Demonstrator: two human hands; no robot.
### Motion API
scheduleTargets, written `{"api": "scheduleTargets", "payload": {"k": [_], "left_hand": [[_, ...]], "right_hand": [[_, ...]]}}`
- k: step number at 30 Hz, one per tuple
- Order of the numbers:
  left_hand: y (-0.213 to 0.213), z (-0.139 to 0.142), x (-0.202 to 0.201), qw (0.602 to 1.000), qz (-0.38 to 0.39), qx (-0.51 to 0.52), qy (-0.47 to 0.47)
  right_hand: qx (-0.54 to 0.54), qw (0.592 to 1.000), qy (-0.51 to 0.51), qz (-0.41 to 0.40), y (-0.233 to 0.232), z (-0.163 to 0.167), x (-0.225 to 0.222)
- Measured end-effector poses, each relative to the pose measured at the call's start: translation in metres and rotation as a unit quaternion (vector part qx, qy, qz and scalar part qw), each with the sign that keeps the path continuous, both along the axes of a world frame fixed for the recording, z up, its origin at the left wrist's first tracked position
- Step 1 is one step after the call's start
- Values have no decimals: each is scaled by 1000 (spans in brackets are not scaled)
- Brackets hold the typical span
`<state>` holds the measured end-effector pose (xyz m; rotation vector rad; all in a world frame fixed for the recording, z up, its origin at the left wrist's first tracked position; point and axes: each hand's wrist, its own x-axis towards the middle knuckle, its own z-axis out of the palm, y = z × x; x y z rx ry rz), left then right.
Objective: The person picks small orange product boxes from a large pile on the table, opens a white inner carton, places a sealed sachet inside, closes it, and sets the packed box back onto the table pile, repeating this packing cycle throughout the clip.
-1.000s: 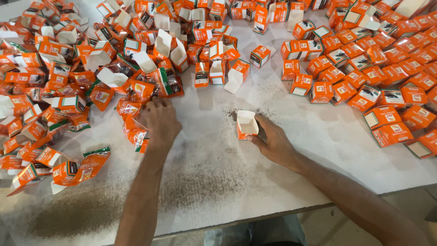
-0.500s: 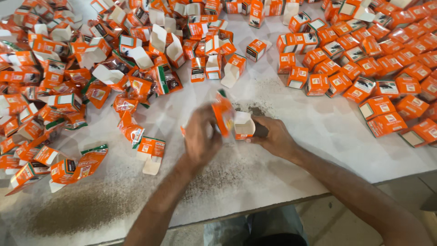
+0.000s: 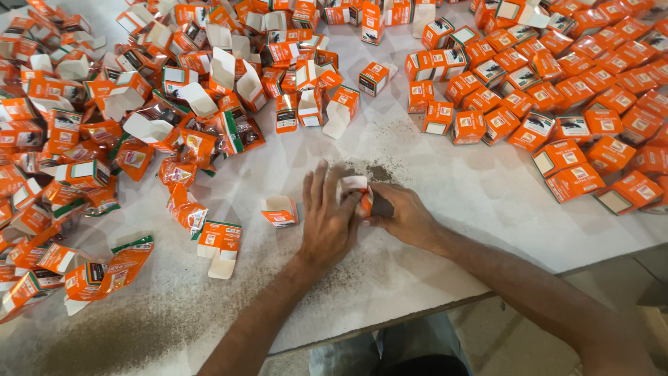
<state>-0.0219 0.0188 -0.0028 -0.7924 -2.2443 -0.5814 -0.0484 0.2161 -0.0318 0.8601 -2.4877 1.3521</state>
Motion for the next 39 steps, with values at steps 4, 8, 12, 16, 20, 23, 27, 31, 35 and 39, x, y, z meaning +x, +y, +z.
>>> {"api": "scheduleTargets", "payload": {"k": [4, 8, 12, 16, 20, 23, 27, 31, 35, 39], "left_hand": [[11, -2, -4, 994, 47, 57, -75], [10, -20, -11, 922, 77, 263, -275], [2, -43, -32, 807, -45, 398, -435], [3, -53, -43, 809, -82, 408, -415], [-11, -44, -33, 804, -92, 345, -476], [-31, -38, -33, 669, -177, 454, -560], [-35, -47, -44, 690, -153, 446, -549], [-22, -55, -51, 787, -104, 370, -484], [-14, -48, -28, 916, -143, 286, -242], [-18, -35, -5, 939, -188, 218, -189]], "right_hand": [[5, 1000, 1, -2, -1, 0, 4], [4, 1000, 4, -4, -1, -1, 5], [-87, 993, -81, 3, -4, -3, 6], [-18, 1000, 5, -5, -6, -5, 7], [40, 996, 78, 8, -4, -7, 10], [63, 994, 91, 14, -2, -9, 10], [74, 991, 110, 26, -3, -9, 10], [7, 996, 85, 38, -5, -5, 15], [-17, 996, 81, 38, -5, -1, 17], [-71, 996, 47, 26, -4, -7, 16]]}}
